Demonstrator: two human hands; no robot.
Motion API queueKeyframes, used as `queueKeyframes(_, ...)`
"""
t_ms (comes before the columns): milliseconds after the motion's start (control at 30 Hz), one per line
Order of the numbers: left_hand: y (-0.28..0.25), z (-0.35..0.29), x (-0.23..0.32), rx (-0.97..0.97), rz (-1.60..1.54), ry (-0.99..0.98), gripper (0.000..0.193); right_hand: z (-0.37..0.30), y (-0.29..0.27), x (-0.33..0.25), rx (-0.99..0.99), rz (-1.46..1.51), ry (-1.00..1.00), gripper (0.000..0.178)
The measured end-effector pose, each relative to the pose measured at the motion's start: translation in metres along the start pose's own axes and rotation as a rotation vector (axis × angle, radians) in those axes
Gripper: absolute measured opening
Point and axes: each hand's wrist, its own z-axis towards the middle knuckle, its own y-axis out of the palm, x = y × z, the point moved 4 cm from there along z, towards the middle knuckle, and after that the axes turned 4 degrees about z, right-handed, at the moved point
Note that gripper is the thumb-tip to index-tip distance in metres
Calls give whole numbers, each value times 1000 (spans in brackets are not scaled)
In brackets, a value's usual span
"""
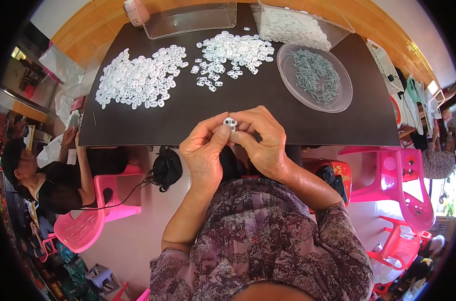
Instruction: Manually assembling small white plastic components by inserting tiny grey pins.
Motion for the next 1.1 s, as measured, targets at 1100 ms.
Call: queueKeyframes(1100,1,-14,6,124,-80,122,20,-4,17,-16,67,14,-191,28)
